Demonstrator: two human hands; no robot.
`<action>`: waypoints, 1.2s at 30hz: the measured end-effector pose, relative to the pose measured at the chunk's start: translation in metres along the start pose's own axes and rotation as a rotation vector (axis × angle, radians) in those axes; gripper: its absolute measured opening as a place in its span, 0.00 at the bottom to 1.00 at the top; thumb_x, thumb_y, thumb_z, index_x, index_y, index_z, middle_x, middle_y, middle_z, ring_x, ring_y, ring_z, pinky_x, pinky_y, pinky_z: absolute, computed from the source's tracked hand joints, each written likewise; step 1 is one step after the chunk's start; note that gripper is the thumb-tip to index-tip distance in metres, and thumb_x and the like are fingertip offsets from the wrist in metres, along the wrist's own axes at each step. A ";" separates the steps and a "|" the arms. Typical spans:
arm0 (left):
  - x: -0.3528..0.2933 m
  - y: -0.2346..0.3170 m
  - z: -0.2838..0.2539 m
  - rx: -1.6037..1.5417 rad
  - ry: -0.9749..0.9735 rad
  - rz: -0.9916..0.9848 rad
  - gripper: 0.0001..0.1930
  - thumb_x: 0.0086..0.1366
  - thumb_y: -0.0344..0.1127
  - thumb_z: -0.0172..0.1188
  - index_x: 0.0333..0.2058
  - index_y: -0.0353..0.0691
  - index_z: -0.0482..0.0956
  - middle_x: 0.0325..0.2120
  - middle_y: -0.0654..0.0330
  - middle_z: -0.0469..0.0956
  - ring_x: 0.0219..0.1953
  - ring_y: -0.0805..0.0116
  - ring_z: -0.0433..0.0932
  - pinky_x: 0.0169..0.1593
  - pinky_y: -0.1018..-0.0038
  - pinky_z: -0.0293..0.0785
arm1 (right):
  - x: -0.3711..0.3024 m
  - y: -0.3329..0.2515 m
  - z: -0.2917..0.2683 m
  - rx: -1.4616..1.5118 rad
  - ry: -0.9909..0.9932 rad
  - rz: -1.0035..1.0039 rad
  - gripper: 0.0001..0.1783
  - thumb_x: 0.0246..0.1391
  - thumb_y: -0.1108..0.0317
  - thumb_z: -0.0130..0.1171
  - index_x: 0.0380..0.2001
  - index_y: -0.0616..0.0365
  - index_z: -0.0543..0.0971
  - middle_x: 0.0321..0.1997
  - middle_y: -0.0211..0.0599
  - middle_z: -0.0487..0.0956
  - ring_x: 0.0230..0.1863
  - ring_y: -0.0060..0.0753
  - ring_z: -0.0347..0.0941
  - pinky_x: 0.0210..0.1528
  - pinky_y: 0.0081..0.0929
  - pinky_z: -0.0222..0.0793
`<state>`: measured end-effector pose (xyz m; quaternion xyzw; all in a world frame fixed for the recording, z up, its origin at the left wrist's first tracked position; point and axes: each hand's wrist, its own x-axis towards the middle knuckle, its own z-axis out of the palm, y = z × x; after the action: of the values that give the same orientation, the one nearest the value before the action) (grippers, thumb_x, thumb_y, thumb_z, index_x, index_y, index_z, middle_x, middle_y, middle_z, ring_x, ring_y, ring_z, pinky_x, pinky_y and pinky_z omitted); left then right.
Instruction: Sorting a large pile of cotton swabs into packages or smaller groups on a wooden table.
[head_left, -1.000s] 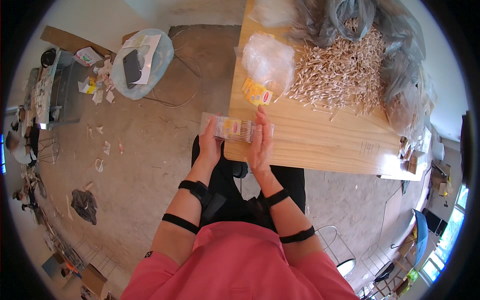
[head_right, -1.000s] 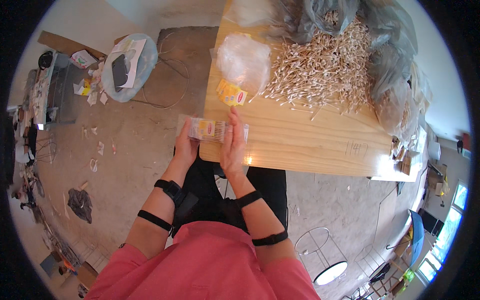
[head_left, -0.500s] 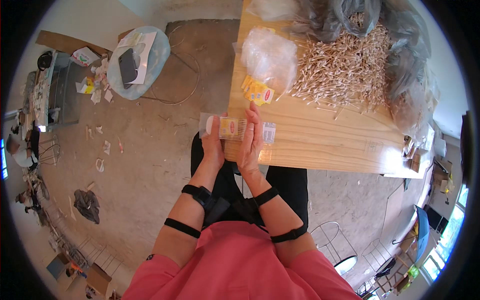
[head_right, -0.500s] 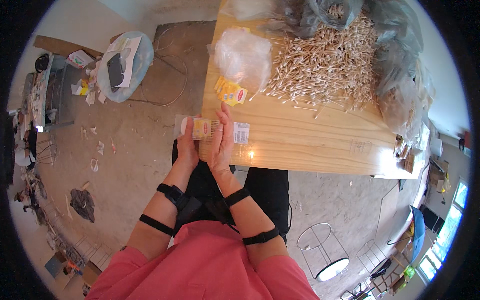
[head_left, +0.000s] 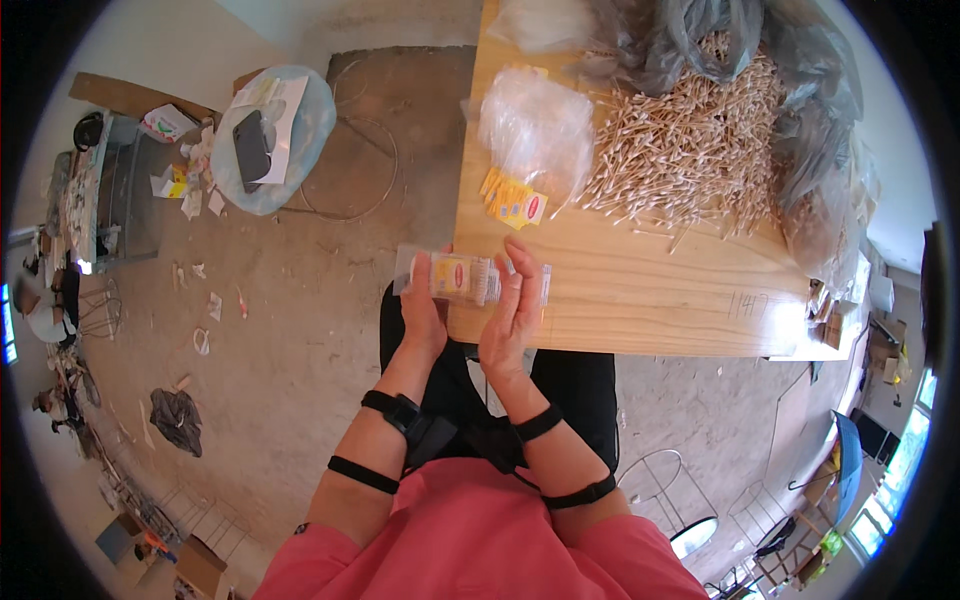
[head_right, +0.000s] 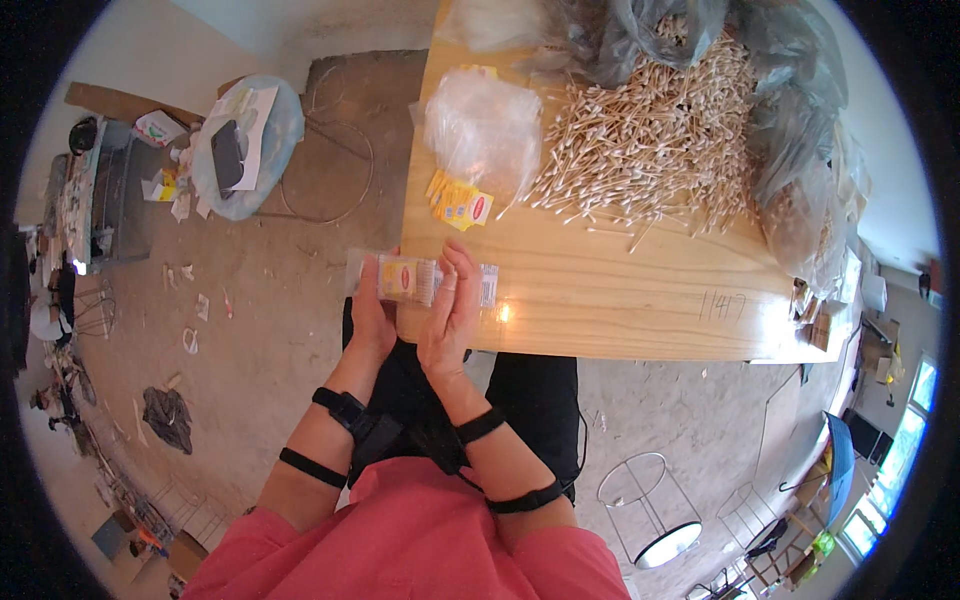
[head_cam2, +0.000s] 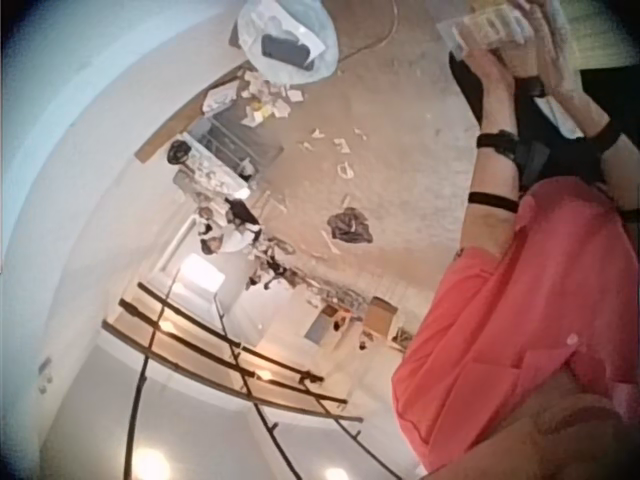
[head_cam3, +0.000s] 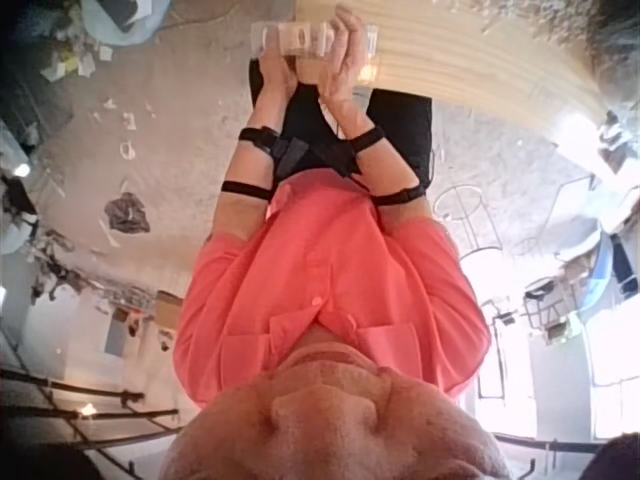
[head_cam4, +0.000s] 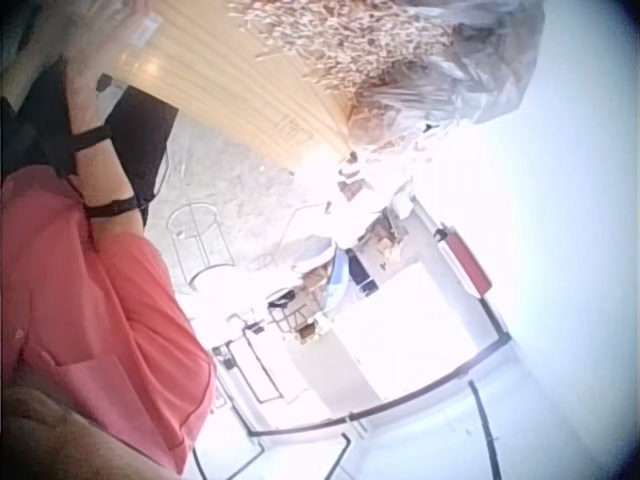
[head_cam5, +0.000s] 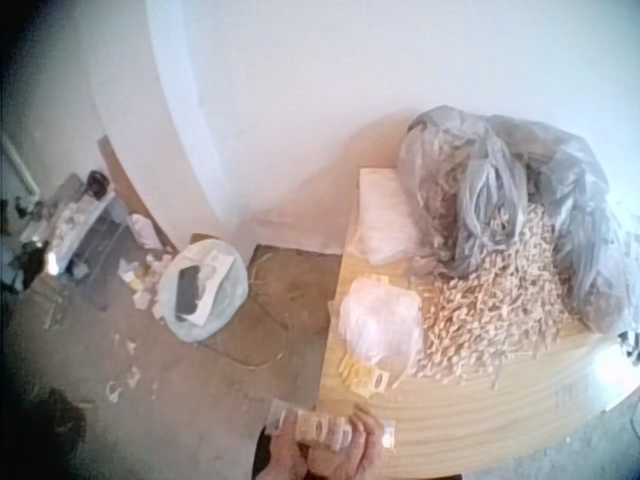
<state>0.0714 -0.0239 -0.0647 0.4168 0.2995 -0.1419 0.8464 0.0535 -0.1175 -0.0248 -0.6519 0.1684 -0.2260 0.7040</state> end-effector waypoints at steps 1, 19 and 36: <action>-0.001 0.001 0.001 -0.001 0.002 -0.003 0.30 0.73 0.54 0.44 0.58 0.32 0.69 0.50 0.57 0.75 0.50 0.68 0.76 0.56 0.71 0.70 | 0.001 -0.008 -0.006 0.088 -0.025 0.122 0.13 0.70 0.69 0.37 0.48 0.63 0.70 0.54 0.43 0.70 0.57 0.34 0.68 0.60 0.32 0.65; -0.002 0.004 -0.005 0.088 -0.035 0.013 0.29 0.73 0.53 0.43 0.59 0.34 0.67 0.52 0.57 0.74 0.54 0.66 0.72 0.59 0.69 0.66 | 0.000 -0.009 -0.017 -0.092 -0.095 0.301 0.12 0.69 0.68 0.40 0.43 0.63 0.72 0.45 0.39 0.75 0.49 0.32 0.72 0.57 0.29 0.66; 0.000 0.000 -0.007 0.020 -0.010 -0.029 0.31 0.72 0.57 0.43 0.59 0.35 0.69 0.52 0.58 0.74 0.52 0.68 0.74 0.58 0.70 0.68 | -0.006 0.024 0.012 0.112 -0.077 0.037 0.18 0.67 0.71 0.36 0.56 0.62 0.68 0.72 0.49 0.56 0.73 0.45 0.50 0.72 0.37 0.44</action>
<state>0.0687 -0.0184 -0.0673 0.4201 0.2997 -0.1592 0.8416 0.0576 -0.1031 -0.0481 -0.6163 0.1401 -0.1968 0.7495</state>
